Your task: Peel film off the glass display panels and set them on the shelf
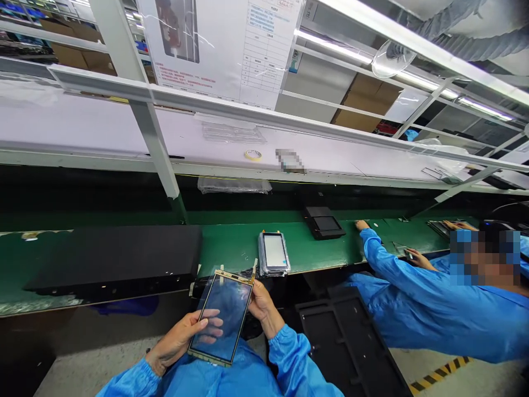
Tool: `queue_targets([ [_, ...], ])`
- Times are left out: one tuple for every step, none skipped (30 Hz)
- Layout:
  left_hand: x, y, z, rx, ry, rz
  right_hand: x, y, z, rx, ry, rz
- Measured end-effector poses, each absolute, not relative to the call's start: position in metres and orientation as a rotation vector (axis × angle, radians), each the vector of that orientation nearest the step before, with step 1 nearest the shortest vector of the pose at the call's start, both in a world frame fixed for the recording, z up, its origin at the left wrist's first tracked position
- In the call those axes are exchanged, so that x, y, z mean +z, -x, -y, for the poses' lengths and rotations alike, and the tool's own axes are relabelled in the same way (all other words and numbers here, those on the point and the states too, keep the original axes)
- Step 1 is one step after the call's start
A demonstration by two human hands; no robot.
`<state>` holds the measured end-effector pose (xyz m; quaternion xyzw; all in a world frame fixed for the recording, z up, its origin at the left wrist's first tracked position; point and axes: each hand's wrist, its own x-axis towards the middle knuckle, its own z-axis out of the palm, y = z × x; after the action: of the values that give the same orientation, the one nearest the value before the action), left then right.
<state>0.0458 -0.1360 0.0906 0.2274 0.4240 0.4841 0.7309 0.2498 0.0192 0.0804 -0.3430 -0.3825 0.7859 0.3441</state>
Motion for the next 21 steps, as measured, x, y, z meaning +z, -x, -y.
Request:
queue_targets([
  [0.088,-0.043,0.139,1.057,-0.497,-0.905,0.072,-0.247,-0.014,2.062,0.914,1.095],
  [0.085,-0.04,0.142,1.053,-0.507,-0.875,0.062,-0.245,-0.009,2.07,0.95,1.232],
  [0.083,-0.037,0.146,1.058,-0.532,-0.853,0.053,-0.246,-0.003,2.065,0.985,1.391],
  [0.08,-0.034,0.151,1.074,-0.564,-0.847,0.043,-0.248,0.003,2.048,1.014,1.536],
  [0.079,-0.031,0.156,1.093,-0.59,-0.857,0.035,-0.252,0.009,2.036,1.031,1.639],
  [0.077,-0.028,0.162,1.116,-0.594,-0.889,0.03,-0.258,0.015,2.041,1.03,1.704],
  [0.076,-0.026,0.167,1.141,-0.565,-0.934,0.027,-0.264,0.022,2.053,1.0,1.759],
  [0.075,-0.024,0.173,1.168,-0.503,-0.98,0.029,-0.269,0.028,2.041,0.94,1.83],
  [0.075,-0.023,0.179,1.189,-0.427,-1.017,0.033,-0.274,0.034,1.995,0.855,1.925],
  [0.074,-0.022,0.185,1.204,-0.358,-1.048,0.04,-0.276,0.04,1.922,0.75,2.044],
  [0.074,-0.022,0.19,1.212,-0.306,-1.071,0.048,-0.277,0.045,1.843,0.634,2.169],
  [0.074,-0.021,0.194,1.204,-0.271,-1.086,0.056,-0.276,0.05,1.773,0.534,2.274],
  [0.075,-0.02,0.199,1.182,-0.251,-1.097,0.061,-0.273,0.054,1.732,0.467,2.342],
  [0.075,-0.019,0.202,1.145,-0.242,-1.118,0.063,-0.27,0.057,1.727,0.442,2.371],
  [0.077,-0.018,0.205,1.101,-0.242,-1.151,0.061,-0.266,0.059,1.753,0.467,2.354],
  [0.079,-0.016,0.208,1.061,-0.253,-1.197,0.055,-0.263,0.06,1.806,0.538,2.298],
  [0.081,-0.013,0.21,1.036,-0.272,-1.248,0.046,-0.261,0.06,1.884,0.651,2.193],
  [0.084,-0.009,0.211,1.037,-0.284,-1.3,0.035,-0.263,0.059,1.983,0.794,2.034],
  [0.088,-0.004,0.212,1.07,-0.28,-1.342,0.022,-0.267,0.056,2.098,0.939,1.826],
  [0.091,0.002,0.213,1.128,-0.254,-1.371,0.008,-0.274,0.052,2.194,1.067,1.599],
  [0.094,0.009,0.213,1.204,-0.203,-1.397,-0.005,-0.284,0.046,2.26,1.161,1.392],
])
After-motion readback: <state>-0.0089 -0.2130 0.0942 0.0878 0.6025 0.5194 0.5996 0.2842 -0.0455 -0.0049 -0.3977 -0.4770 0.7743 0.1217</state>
